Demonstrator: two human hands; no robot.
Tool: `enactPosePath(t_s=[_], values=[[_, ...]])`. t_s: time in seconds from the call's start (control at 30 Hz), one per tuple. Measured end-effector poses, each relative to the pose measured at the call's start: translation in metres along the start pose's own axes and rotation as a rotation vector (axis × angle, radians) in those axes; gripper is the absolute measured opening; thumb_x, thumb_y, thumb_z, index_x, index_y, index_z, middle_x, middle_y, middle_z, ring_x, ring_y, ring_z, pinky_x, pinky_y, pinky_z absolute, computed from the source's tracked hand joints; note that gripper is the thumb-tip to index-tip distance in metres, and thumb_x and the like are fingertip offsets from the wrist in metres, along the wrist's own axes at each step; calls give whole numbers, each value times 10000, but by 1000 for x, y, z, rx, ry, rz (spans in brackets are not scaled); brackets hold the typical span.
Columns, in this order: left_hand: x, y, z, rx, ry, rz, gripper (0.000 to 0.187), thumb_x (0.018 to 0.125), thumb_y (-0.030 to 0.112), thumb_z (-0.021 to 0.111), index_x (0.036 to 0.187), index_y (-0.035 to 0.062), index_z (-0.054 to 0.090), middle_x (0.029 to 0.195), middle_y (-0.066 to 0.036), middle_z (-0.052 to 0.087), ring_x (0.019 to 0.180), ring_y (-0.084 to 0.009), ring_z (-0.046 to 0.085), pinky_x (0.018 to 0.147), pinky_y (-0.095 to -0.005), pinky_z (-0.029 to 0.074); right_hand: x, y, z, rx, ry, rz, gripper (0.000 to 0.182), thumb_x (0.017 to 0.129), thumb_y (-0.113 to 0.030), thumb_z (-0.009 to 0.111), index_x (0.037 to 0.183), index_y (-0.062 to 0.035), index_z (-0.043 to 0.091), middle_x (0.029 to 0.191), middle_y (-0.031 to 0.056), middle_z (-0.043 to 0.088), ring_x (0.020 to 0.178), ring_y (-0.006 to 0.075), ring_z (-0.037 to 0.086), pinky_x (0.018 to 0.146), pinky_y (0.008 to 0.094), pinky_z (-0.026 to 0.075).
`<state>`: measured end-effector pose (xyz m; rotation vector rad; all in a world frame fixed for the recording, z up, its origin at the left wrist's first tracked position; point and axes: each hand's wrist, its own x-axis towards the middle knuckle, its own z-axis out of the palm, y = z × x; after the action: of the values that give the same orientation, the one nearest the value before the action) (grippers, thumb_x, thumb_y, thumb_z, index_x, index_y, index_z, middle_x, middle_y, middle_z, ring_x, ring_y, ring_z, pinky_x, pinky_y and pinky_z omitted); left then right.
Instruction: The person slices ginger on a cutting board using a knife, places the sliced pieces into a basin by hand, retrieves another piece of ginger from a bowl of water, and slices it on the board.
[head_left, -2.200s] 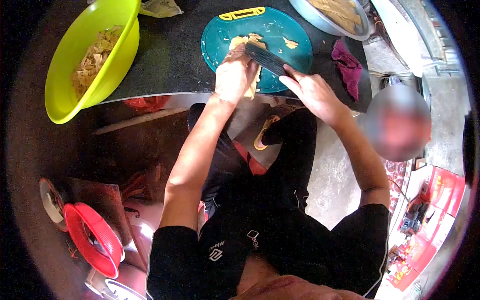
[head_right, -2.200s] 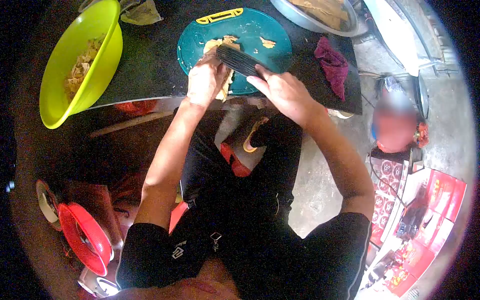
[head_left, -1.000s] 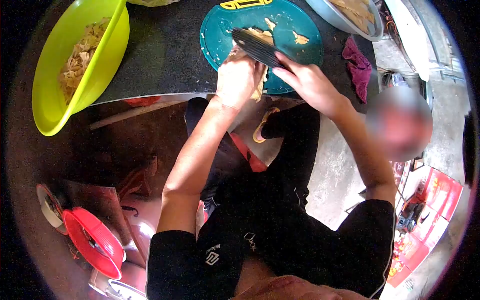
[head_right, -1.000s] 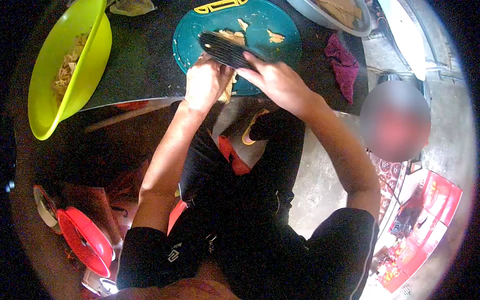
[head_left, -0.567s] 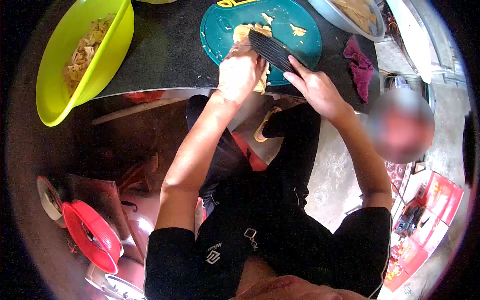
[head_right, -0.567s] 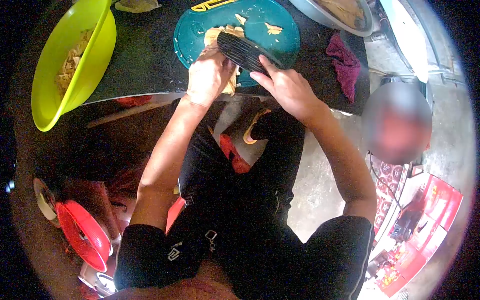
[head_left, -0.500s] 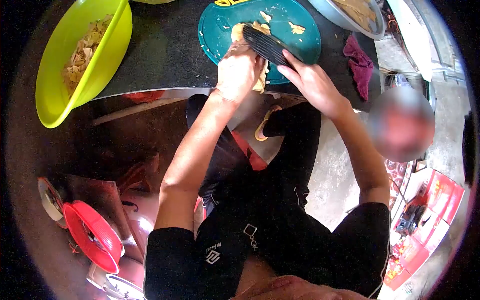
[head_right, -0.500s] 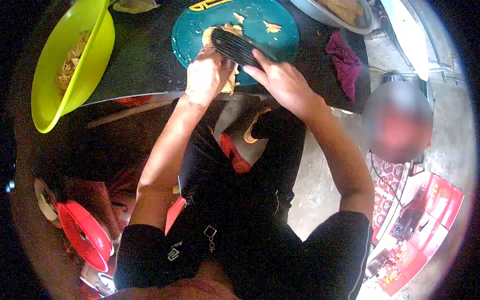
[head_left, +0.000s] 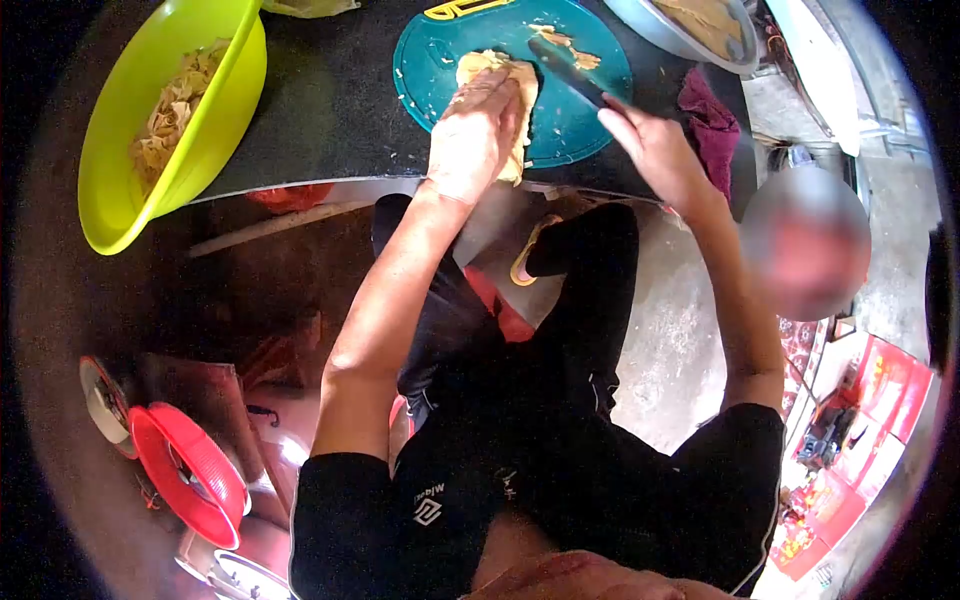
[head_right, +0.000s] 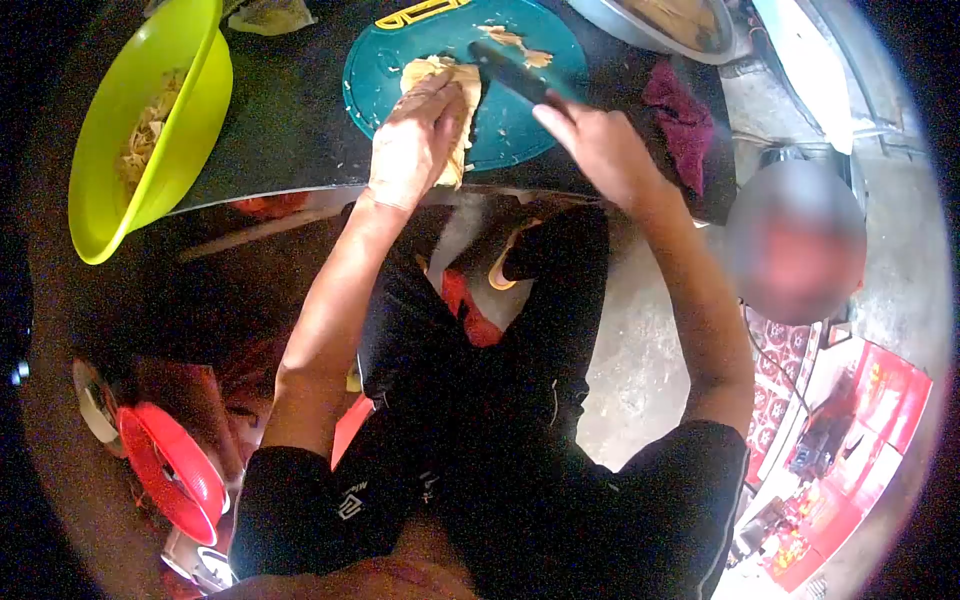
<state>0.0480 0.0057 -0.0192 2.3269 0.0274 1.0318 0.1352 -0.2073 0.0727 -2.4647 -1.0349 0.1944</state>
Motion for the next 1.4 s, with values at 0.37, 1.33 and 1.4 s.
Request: enactPosePath(t_s=[0.37, 1.33, 1.4], values=[[-3, 4, -7, 86, -97, -35, 131, 806, 148, 650, 870, 38, 684, 849, -142, 662, 812, -308, 650, 785, -376, 535, 18, -30, 11, -56, -325, -139, 472, 991, -312, 500, 1348, -4, 483, 1075, 285, 593, 833, 406, 631, 752, 369, 492], [2, 3, -4, 5, 32, 30, 162, 833, 126, 649, 960, 32, 679, 986, -176, 676, 849, -325, 674, 737, -375, 559, 15, -10, -3, -151, -231, -50, 320, 996, -201, 440, 1281, -84, 527, 1015, 226, 649, 751, 357, 677, 645, 415, 566], [-1, 7, -8, 18, -42, -20, 164, 823, 122, 651, 952, 24, 676, 977, -170, 675, 869, -318, 669, 780, -372, 549, -14, -17, 0, -269, -213, -281, 341, 959, -115, 466, 1295, -101, 529, 1255, 227, 572, 750, 351, 679, 669, 411, 580]])
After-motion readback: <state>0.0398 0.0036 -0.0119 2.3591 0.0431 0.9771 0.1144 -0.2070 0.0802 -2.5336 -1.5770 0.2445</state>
